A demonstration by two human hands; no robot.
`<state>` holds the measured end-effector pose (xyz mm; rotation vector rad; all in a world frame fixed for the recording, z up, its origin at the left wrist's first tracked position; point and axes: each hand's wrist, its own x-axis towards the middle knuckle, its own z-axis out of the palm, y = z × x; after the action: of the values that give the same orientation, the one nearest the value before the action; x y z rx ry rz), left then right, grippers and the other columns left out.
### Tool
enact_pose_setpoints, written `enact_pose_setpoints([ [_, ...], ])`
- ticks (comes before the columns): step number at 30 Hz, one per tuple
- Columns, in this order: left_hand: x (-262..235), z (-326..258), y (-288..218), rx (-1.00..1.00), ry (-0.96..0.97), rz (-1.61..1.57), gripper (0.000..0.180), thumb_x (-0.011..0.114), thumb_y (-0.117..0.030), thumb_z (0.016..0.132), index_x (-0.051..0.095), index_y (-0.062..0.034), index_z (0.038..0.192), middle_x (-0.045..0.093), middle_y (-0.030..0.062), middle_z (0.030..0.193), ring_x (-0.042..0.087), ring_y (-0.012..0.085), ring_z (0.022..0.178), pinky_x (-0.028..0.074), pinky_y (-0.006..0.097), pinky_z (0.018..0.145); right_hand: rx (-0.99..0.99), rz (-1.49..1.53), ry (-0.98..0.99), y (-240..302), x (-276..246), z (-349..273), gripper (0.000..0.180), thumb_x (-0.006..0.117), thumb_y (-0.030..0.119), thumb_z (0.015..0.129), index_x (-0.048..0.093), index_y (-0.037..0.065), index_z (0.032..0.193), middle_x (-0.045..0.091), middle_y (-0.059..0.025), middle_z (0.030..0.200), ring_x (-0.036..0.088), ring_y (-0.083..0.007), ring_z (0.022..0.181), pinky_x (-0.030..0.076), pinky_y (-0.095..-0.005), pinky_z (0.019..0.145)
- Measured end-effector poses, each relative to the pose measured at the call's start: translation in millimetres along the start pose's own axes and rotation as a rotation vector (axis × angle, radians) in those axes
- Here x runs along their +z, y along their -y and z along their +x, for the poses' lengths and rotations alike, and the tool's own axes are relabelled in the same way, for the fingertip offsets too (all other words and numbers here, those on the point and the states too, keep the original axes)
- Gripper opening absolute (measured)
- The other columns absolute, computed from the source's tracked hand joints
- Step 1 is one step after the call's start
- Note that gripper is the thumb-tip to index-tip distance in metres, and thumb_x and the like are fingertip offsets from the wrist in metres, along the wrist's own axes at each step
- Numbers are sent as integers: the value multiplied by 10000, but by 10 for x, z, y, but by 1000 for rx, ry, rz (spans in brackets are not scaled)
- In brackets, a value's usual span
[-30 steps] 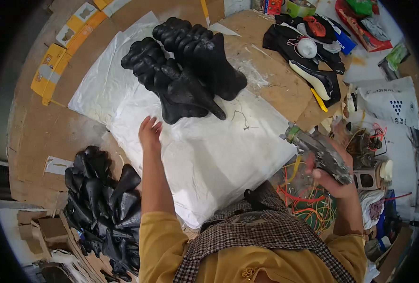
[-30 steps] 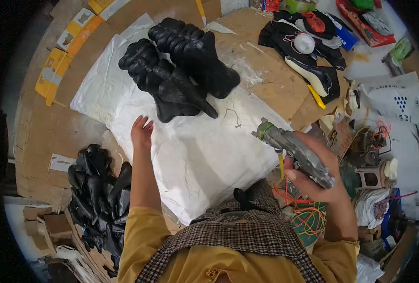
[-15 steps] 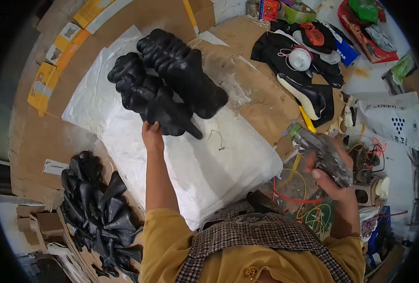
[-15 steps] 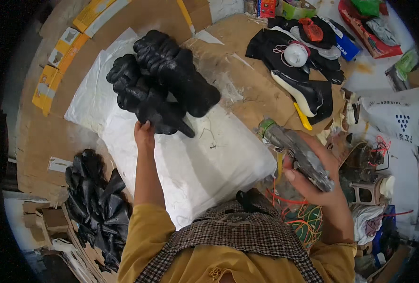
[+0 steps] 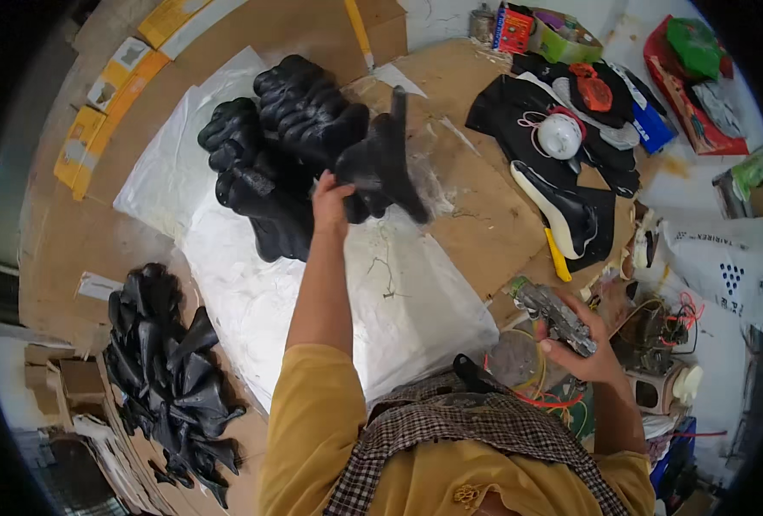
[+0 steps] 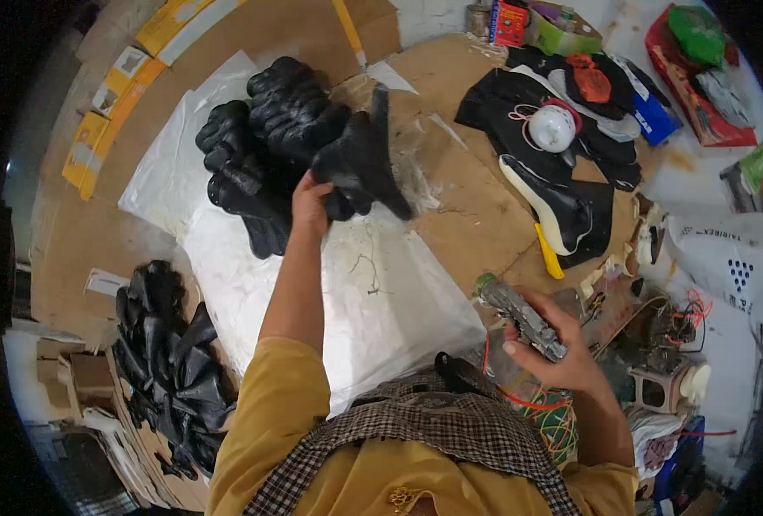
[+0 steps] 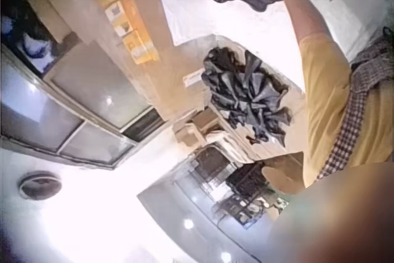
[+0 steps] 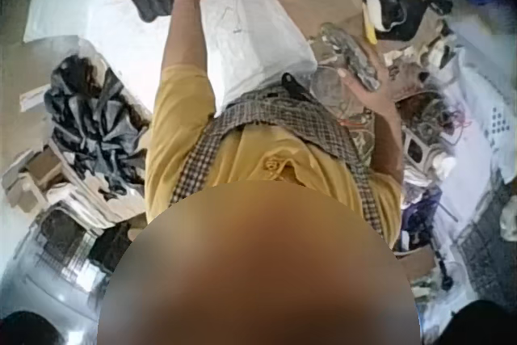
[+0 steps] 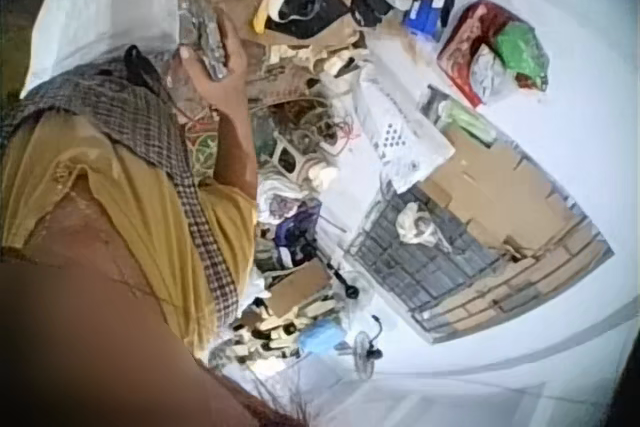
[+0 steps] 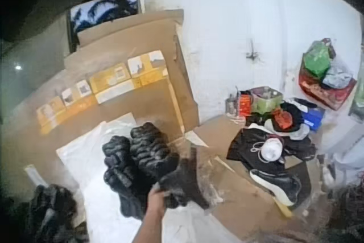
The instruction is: Sorting and moving black bicycle seats between a work table and a large storage sack.
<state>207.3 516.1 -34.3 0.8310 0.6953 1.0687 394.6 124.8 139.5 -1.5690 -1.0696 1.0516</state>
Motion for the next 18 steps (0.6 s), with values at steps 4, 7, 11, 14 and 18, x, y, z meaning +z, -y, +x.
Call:
enact_pose_setpoints([
  [4,-8,77,327,64,-16,462,133,631,21,617,558,-47,705,525,45,857,507,197,864,383,277,832,-35,-12,61,-108,-46,91,569,671,51,743,428,1,1255,566,-13,926,523,-73,823,432,-232,752],
  [7,21,-20,432,92,-96,505,144,641,-3,629,552,-48,734,505,36,789,498,170,815,397,271,779,11,40,77,-108,-24,172,580,675,45,736,425,3,1258,559,-22,945,515,-77,848,425,-232,766],
  [11,242,-189,393,58,-186,406,162,633,8,662,542,-47,785,522,18,761,498,124,728,409,241,700,52,45,68,-167,-42,270,588,680,42,726,426,1,1254,553,-26,948,504,-77,860,417,-231,772],
  [14,266,-292,331,41,-141,284,162,629,15,687,545,-52,809,527,5,758,487,96,688,400,216,665,5,10,105,-196,-22,315,581,675,35,722,427,-3,1246,543,-23,948,495,-78,842,414,-229,763],
  [18,535,-603,215,102,-11,256,163,629,31,703,554,-37,831,546,-6,759,497,77,703,397,205,658,25,36,118,-240,18,325,598,677,65,731,411,-17,1261,590,-22,903,545,-83,834,443,-241,763],
])
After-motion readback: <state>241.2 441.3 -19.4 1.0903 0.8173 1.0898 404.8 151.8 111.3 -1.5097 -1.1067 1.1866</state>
